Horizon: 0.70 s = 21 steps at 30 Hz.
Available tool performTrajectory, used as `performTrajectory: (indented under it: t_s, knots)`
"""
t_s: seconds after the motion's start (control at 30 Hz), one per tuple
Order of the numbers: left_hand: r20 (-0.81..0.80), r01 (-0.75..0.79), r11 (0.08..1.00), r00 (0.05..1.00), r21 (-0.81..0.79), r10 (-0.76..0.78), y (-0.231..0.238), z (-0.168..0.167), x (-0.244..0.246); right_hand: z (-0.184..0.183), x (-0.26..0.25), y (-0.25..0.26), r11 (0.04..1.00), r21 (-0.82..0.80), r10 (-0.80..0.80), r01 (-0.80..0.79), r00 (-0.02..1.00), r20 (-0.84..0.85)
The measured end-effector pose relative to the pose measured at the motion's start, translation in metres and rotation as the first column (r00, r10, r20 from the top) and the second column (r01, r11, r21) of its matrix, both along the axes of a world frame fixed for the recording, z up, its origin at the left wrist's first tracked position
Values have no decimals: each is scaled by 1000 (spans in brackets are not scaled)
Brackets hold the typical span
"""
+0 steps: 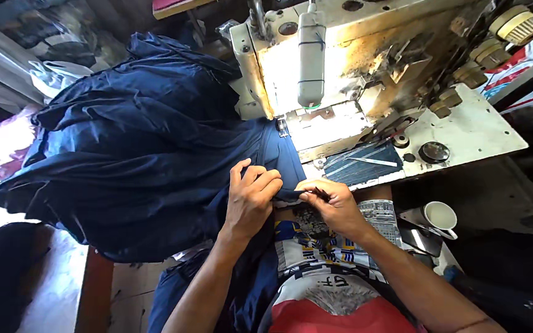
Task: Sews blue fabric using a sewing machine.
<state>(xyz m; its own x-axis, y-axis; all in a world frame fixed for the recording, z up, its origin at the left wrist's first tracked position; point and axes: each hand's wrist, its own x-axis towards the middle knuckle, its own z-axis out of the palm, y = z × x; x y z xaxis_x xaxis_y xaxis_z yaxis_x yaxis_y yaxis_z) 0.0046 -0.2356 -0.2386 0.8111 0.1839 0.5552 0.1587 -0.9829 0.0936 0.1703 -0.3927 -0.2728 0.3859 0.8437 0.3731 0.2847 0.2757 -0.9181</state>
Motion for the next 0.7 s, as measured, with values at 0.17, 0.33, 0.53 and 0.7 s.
performTrajectory:
  t_s: [0.17, 0.33, 0.53, 0.7]
  knots:
    - [-19, -1, 999, 1000, 39, 2, 19, 17, 16, 3, 7, 23, 995, -74, -74, 68, 995, -70]
    - [-52, 26, 998, 998, 65, -23, 39, 28, 32, 7, 16, 46, 992, -46, -121, 120, 992, -23]
    - [-229, 121, 993, 966, -9, -120, 44, 47, 31, 6, 20, 64, 987, 76, -145, 144, 990, 2]
    - [-365, -84, 996, 927, 26, 88, 65, 76, -7, 3, 24, 69, 985, 109, -134, 132, 991, 14]
